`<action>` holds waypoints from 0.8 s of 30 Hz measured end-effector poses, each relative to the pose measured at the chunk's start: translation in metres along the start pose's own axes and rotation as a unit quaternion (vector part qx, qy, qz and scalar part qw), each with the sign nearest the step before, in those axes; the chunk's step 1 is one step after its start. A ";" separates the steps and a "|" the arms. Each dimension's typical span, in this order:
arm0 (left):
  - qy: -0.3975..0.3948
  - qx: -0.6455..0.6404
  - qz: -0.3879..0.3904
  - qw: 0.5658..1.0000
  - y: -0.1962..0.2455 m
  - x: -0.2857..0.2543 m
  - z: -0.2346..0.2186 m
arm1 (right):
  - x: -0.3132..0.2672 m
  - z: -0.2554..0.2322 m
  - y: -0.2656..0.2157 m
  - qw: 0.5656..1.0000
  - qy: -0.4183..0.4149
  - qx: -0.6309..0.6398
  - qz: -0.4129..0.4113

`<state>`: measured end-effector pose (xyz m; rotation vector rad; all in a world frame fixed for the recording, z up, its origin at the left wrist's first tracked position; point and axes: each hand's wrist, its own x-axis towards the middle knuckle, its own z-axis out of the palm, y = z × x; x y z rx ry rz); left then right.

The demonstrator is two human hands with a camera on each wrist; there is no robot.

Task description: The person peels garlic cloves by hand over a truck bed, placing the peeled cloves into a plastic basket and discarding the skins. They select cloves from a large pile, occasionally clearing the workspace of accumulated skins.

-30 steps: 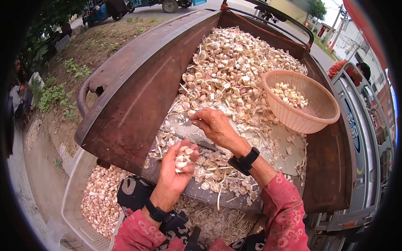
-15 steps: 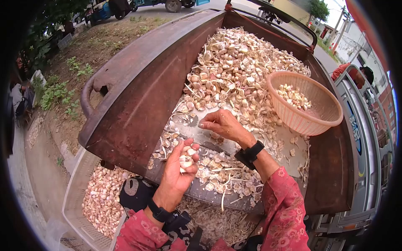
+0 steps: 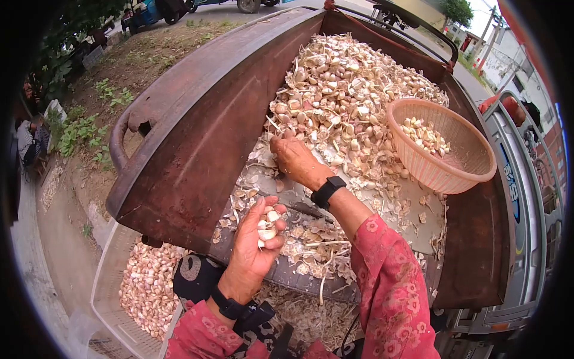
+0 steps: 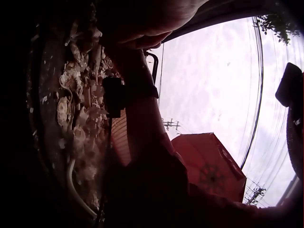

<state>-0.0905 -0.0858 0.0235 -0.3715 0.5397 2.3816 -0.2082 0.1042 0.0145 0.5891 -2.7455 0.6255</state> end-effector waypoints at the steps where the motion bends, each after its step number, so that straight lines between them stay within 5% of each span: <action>1: 0.002 0.003 0.003 1.000 0.000 0.000 0.000 | -0.005 -0.003 0.001 1.000 -0.001 0.010 0.026; 2: 0.004 0.006 0.007 1.000 -0.001 -0.001 0.000 | -0.009 -0.009 -0.004 0.998 -0.001 0.020 0.052; 3: 0.002 0.004 0.007 1.000 -0.001 0.000 -0.002 | -0.013 -0.020 -0.007 0.981 -0.065 0.074 0.167; 4: -0.002 0.003 0.006 1.000 -0.001 0.000 -0.002 | -0.022 -0.028 -0.012 0.981 -0.064 0.070 0.168; 5: 0.003 0.007 0.009 1.000 -0.001 0.000 -0.003 | -0.035 -0.035 -0.016 0.930 -0.042 0.286 0.227; 6: 0.008 0.011 0.011 1.000 -0.002 -0.002 -0.003 | -0.049 -0.040 -0.021 0.829 -0.017 0.488 0.274; 7: 0.005 0.010 0.014 1.000 -0.002 -0.002 -0.003 | -0.061 -0.043 -0.026 0.827 -0.012 0.502 0.254; 10: 0.012 0.003 0.041 0.999 -0.008 -0.001 -0.003 | -0.066 -0.041 -0.033 0.963 0.004 0.183 0.199; 12: 0.010 0.005 0.039 0.999 -0.009 0.002 -0.006 | -0.054 -0.039 -0.030 0.967 0.005 0.170 0.192; 14: 0.023 -0.003 0.030 0.999 -0.008 0.002 -0.009 | -0.045 -0.036 -0.028 0.975 -0.145 0.064 0.155; 15: 0.023 -0.003 0.032 0.999 -0.007 0.001 -0.009 | -0.051 -0.032 -0.032 0.984 -0.087 0.089 0.126; 19: 0.027 0.004 0.045 0.999 -0.007 -0.001 -0.009 | -0.064 -0.026 -0.028 0.992 -0.090 0.078 0.048; 24: 0.033 0.008 0.046 0.998 -0.006 0.002 -0.008 | -0.080 -0.032 -0.044 0.995 -0.044 0.083 0.042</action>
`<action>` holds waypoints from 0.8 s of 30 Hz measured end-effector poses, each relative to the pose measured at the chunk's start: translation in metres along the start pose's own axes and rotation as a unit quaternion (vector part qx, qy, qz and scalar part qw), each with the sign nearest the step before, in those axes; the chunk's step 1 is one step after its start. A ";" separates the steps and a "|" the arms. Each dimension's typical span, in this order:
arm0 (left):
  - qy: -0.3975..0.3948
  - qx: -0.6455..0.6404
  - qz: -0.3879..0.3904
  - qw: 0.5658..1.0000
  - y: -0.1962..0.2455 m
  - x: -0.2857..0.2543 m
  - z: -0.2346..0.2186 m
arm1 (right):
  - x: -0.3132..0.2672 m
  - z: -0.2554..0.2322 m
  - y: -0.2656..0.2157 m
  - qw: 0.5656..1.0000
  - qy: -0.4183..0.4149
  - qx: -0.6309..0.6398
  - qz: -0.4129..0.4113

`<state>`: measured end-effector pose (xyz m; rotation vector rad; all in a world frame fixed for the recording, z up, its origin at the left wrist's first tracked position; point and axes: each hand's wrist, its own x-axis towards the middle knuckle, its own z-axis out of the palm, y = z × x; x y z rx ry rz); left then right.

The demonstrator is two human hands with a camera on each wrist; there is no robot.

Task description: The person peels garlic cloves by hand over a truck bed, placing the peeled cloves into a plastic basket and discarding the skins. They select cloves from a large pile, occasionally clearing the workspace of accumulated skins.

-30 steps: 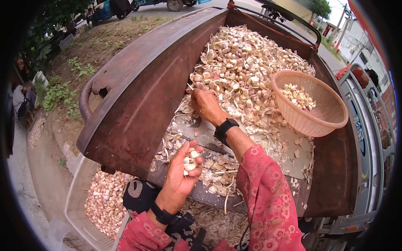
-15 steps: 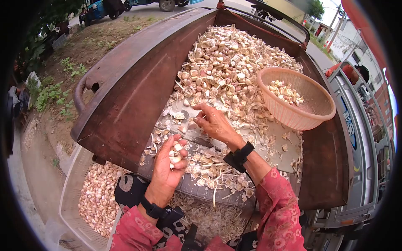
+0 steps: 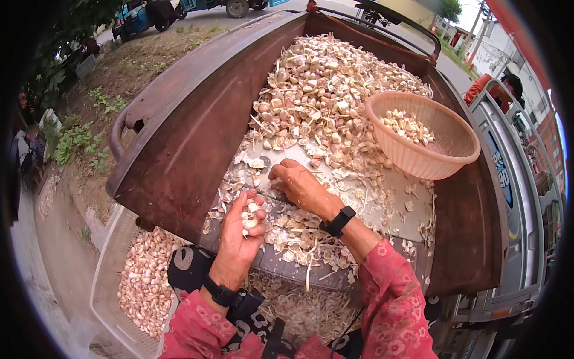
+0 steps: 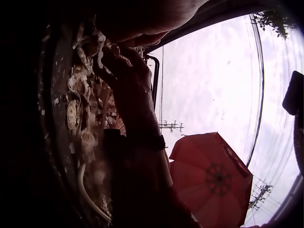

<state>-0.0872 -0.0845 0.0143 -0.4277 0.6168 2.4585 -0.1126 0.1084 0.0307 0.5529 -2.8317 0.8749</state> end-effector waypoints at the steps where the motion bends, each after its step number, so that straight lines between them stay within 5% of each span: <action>1: -0.001 0.001 -0.001 1.000 0.001 0.000 0.000 | -0.005 -0.003 -0.004 0.998 0.013 0.056 0.038; 4: 0.001 -0.010 -0.007 1.000 0.002 -0.004 0.000 | -0.025 -0.023 -0.042 0.976 0.024 0.187 0.112; 6: -0.021 0.001 0.010 1.000 0.002 -0.005 -0.001 | -0.040 -0.039 -0.082 0.852 0.005 0.504 0.142; 8: -0.021 0.014 0.003 1.000 0.002 -0.007 0.000 | -0.063 -0.066 -0.139 0.822 -0.021 0.555 0.129; 10: -0.024 0.030 -0.008 0.999 0.001 -0.007 0.001 | -0.077 -0.084 -0.169 0.885 -0.030 0.440 -0.145; 11: -0.035 0.013 -0.024 0.999 -0.001 -0.007 0.000 | -0.086 -0.093 -0.185 0.887 -0.026 0.439 -0.142; 14: -0.049 0.003 -0.050 0.998 -0.003 -0.009 0.001 | -0.109 -0.108 -0.223 0.775 -0.087 0.600 -0.175; 17: -0.053 0.015 -0.066 0.996 -0.005 -0.011 0.002 | -0.108 -0.105 -0.226 0.759 -0.039 0.603 -0.243; 20: -0.077 0.050 -0.060 0.994 -0.006 -0.011 0.001 | -0.104 -0.126 -0.223 0.747 -0.152 0.628 -0.153; 24: -0.076 0.070 -0.064 0.993 -0.007 -0.015 0.006 | -0.114 -0.111 -0.231 0.688 -0.165 0.705 -0.058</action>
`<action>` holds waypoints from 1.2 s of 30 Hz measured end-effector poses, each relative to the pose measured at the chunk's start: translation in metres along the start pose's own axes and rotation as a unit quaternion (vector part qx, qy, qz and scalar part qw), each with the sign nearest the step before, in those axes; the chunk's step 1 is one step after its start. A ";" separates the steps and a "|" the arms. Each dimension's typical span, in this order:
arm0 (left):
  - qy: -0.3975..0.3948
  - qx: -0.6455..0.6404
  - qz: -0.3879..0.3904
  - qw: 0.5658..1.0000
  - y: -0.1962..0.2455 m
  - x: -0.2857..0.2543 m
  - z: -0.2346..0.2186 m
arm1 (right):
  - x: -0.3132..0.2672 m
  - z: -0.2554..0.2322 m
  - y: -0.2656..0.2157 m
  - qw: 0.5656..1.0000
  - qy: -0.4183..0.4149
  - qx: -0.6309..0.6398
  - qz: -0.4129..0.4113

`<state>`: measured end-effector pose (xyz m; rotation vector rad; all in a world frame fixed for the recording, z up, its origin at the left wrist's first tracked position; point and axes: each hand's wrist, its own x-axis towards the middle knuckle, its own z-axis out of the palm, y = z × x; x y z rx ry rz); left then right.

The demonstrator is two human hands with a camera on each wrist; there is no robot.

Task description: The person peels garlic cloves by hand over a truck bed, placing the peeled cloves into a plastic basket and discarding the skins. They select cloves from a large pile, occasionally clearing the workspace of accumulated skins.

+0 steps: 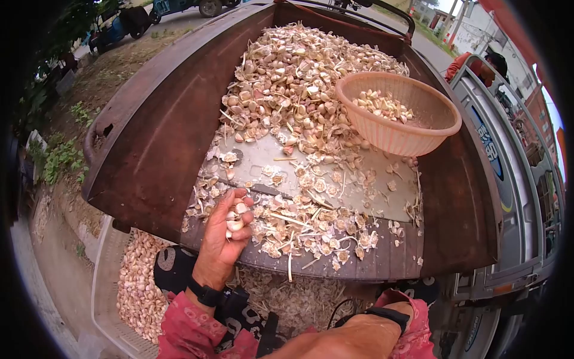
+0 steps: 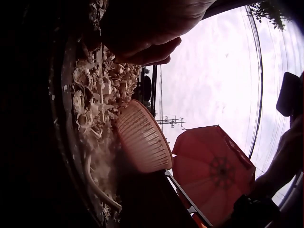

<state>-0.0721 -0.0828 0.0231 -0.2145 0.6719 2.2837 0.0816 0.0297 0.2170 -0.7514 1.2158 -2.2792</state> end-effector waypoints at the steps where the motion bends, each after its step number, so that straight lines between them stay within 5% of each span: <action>1: -0.001 0.003 0.000 1.000 0.001 0.000 0.001 | 0.004 0.001 0.005 0.984 0.036 -0.107 -0.140; 2: 0.006 0.002 -0.007 1.000 0.000 -0.004 0.001 | 0.004 0.003 0.010 0.937 0.079 -0.205 -0.272; 3: 0.000 -0.003 -0.014 1.000 0.001 -0.002 0.004 | 0.000 0.007 0.012 0.936 0.084 -0.205 -0.272; 5: -0.012 -0.004 -0.022 1.000 0.003 -0.002 0.006 | -0.008 0.015 0.013 0.959 0.154 -0.172 -0.164; 7: -0.038 -0.019 -0.033 0.999 0.001 -0.002 0.004 | -0.004 -0.031 -0.002 0.945 0.083 -0.310 -0.070; 8: -0.070 -0.035 -0.042 0.996 0.001 0.000 0.005 | 0.007 -0.046 0.007 0.844 0.100 -0.490 -0.192; 11: -0.072 -0.050 -0.055 0.995 0.000 0.007 0.007 | 0.014 -0.114 0.026 0.711 0.137 -0.686 -0.071; 13: -0.064 -0.101 -0.084 0.989 -0.002 0.010 0.005 | 0.015 -0.168 0.036 0.715 0.153 -0.682 -0.016; 16: 0.008 -0.079 -0.069 0.994 0.000 0.012 0.006 | 0.012 -0.259 0.039 0.619 0.236 -0.749 0.010; 18: 0.001 -0.082 -0.072 0.994 0.005 0.009 0.009 | 0.008 -0.303 0.043 0.582 0.214 -0.784 0.014; 20: -0.016 -0.033 -0.034 0.999 0.003 0.008 0.008 | 0.008 -0.313 0.043 0.544 0.171 -0.810 0.137; 22: -0.015 -0.033 -0.034 0.999 0.006 0.006 0.009 | 0.007 -0.314 0.043 0.571 0.177 -0.785 0.162; 25: -0.035 -0.016 -0.023 0.999 0.005 0.004 0.009 | 0.003 -0.302 0.042 0.538 0.177 -0.808 0.163; 28: -0.022 0.002 -0.017 1.000 0.007 0.003 0.009 | -0.004 -0.266 0.048 0.680 0.306 -0.658 0.101; 30: -0.012 -0.007 -0.014 1.000 0.005 0.003 0.006 | -0.006 -0.228 0.053 0.826 0.369 -0.419 0.080; 32: -0.003 -0.015 -0.014 1.000 0.006 0.000 0.008 | 0.000 -0.154 0.046 0.876 0.387 -0.289 0.000; 34: 0.001 -0.023 -0.019 1.000 0.003 -0.001 0.009 | -0.004 -0.095 0.028 0.828 0.244 -0.491 -0.114; 36: -0.009 -0.008 -0.016 1.000 0.001 0.000 0.008 | -0.009 -0.037 0.016 0.875 0.192 -0.420 -0.145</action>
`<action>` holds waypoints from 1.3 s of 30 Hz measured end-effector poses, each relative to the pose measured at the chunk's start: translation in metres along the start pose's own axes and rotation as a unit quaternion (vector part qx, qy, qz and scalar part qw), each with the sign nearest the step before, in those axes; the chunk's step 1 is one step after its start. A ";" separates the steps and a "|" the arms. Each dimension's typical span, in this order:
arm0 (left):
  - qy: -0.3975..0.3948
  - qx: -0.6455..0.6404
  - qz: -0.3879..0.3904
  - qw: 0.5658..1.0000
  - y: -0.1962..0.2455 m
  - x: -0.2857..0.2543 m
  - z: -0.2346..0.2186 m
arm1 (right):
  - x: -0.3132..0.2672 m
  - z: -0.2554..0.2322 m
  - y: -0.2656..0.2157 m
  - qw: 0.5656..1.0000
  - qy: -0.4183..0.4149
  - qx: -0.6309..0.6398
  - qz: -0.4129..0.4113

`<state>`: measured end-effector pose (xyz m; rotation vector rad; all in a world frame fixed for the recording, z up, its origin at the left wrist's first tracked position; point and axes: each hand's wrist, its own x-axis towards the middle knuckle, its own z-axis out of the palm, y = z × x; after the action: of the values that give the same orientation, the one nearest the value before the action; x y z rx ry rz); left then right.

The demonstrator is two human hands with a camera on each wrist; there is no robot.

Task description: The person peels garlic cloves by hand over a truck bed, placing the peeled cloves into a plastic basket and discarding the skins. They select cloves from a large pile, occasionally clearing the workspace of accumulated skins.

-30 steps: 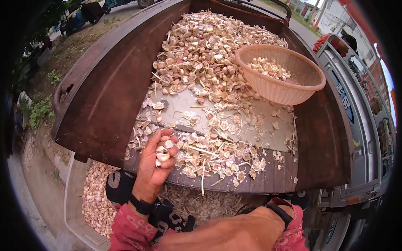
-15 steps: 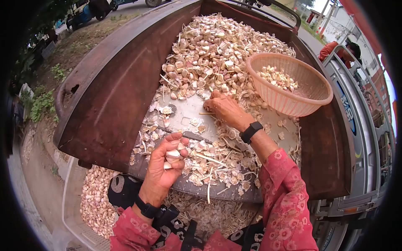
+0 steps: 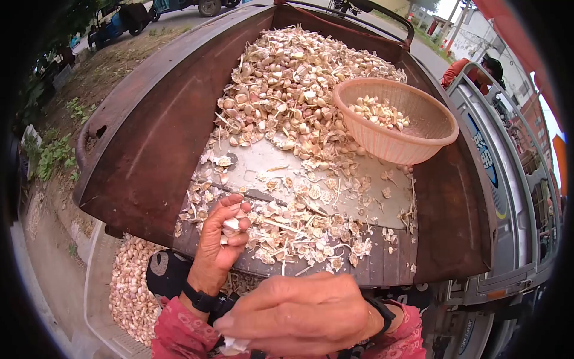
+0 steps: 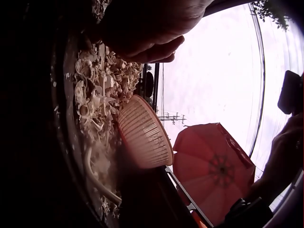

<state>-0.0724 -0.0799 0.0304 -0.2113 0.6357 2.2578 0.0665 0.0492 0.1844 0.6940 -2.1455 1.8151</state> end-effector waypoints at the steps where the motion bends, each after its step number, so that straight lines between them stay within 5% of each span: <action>1: -0.002 0.000 0.000 1.000 -0.001 -0.002 0.002 | -0.003 0.013 -0.015 0.997 0.015 0.051 -0.056; 2: -0.004 0.001 -0.003 1.000 -0.002 -0.002 0.003 | -0.005 0.022 -0.023 0.988 0.031 0.103 -0.111; 18: -0.045 0.008 -0.036 0.998 -0.005 -0.005 0.005 | -0.001 0.007 -0.033 0.982 0.016 -0.136 -0.130; 20: -0.067 -0.004 -0.053 0.996 -0.008 0.000 0.010 | 0.000 -0.006 0.029 0.949 0.013 -0.306 -0.081; 22: 0.005 -0.036 -0.068 0.997 -0.009 -0.002 0.030 | 0.010 -0.019 0.075 0.903 -0.040 -0.428 -0.015; 23: -0.069 -0.107 -0.094 0.987 -0.010 0.009 0.005 | 0.016 -0.030 0.097 0.894 -0.033 -0.447 -0.019; 26: -0.023 -0.058 -0.079 0.995 -0.009 0.012 -0.002 | 0.040 -0.079 0.168 0.871 -0.001 -0.491 0.010; 31: -0.024 -0.061 -0.061 0.996 0.000 0.012 0.001 | 0.064 -0.134 0.247 0.758 -0.059 -0.641 0.108; 36: -0.021 -0.009 -0.024 0.999 0.003 0.006 0.006 | 0.065 -0.129 0.235 0.860 0.025 -0.496 0.116; 37: -0.022 0.007 -0.019 1.000 0.002 0.005 0.006 | 0.058 -0.123 0.227 0.938 0.088 -0.272 0.198; 38: -0.022 0.007 -0.021 1.000 0.001 0.005 0.006 | 0.052 -0.117 0.217 0.953 0.147 -0.030 0.265; 39: -0.020 0.015 -0.018 1.000 0.000 0.005 0.005 | 0.045 -0.111 0.207 0.952 0.142 0.041 0.270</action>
<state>-0.0753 -0.0743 0.0328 -0.1615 0.6388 2.2105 -0.0890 0.1719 0.0500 -0.1692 -2.2037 2.1065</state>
